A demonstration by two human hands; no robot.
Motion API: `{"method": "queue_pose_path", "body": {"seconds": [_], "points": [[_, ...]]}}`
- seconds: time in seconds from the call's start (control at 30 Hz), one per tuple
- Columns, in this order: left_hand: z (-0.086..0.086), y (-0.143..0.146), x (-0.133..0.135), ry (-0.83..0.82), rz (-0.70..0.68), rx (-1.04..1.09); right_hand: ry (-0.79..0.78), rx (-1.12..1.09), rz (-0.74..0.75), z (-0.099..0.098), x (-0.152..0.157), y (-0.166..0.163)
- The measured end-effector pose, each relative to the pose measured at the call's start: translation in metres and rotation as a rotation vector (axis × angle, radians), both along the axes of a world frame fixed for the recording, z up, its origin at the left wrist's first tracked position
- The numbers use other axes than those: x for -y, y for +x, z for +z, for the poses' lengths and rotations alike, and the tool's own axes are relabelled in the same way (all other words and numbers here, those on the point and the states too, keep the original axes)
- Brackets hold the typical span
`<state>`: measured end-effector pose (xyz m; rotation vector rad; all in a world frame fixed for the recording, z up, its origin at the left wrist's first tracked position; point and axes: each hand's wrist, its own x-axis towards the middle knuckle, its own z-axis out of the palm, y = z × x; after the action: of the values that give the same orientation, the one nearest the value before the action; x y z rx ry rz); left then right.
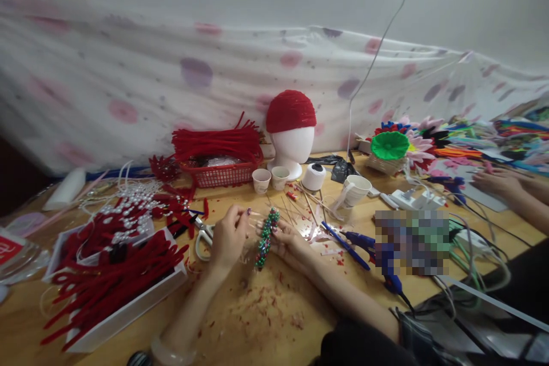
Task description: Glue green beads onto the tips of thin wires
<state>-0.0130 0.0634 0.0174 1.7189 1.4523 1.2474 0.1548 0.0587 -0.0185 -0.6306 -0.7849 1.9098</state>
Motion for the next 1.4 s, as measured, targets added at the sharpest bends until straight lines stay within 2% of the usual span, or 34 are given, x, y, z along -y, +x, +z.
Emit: {"method": "queue_pose_path", "body": {"seconds": [0.13,0.27,0.37,0.43,0.5,0.67,0.77,0.9,1.07,1.23,1.3,1.4], "points": [[0.012,-0.002,-0.001,-0.062,-0.09,0.065,-0.099,-0.089,0.098,0.001,-0.002,0.001],[0.032,0.009,0.001,-0.098,-0.171,0.062,-0.047,0.011,0.05,-0.002,0.001,-0.003],[0.046,0.01,0.0,-0.077,-0.124,0.011,0.008,0.138,-0.037,-0.005,0.002,-0.004],[0.048,0.001,-0.003,-0.053,-0.051,-0.052,0.022,0.189,-0.091,-0.007,0.0,-0.003],[0.044,-0.014,-0.007,-0.046,0.028,-0.138,0.04,0.263,-0.142,-0.008,-0.002,-0.001],[0.019,-0.049,-0.009,-0.067,0.156,-0.442,0.153,0.506,-0.291,-0.009,-0.003,0.003],[0.013,-0.055,-0.002,-0.007,0.181,-0.602,0.27,0.63,-0.404,-0.005,-0.003,0.009],[0.015,-0.051,0.002,0.043,0.158,-0.734,0.386,0.747,-0.575,0.001,-0.01,0.026],[0.002,-0.039,-0.007,-0.062,0.11,-0.787,0.455,0.88,-0.813,0.003,-0.021,0.045],[-0.012,-0.036,-0.011,-0.188,0.121,-0.76,0.535,1.044,-0.886,0.004,-0.024,0.051],[-0.01,-0.038,-0.01,-0.224,0.112,-0.727,0.55,1.098,-0.911,0.006,-0.025,0.054],[0.003,-0.042,-0.012,-0.233,0.084,-0.653,0.549,1.171,-0.937,0.007,-0.027,0.058]]}}
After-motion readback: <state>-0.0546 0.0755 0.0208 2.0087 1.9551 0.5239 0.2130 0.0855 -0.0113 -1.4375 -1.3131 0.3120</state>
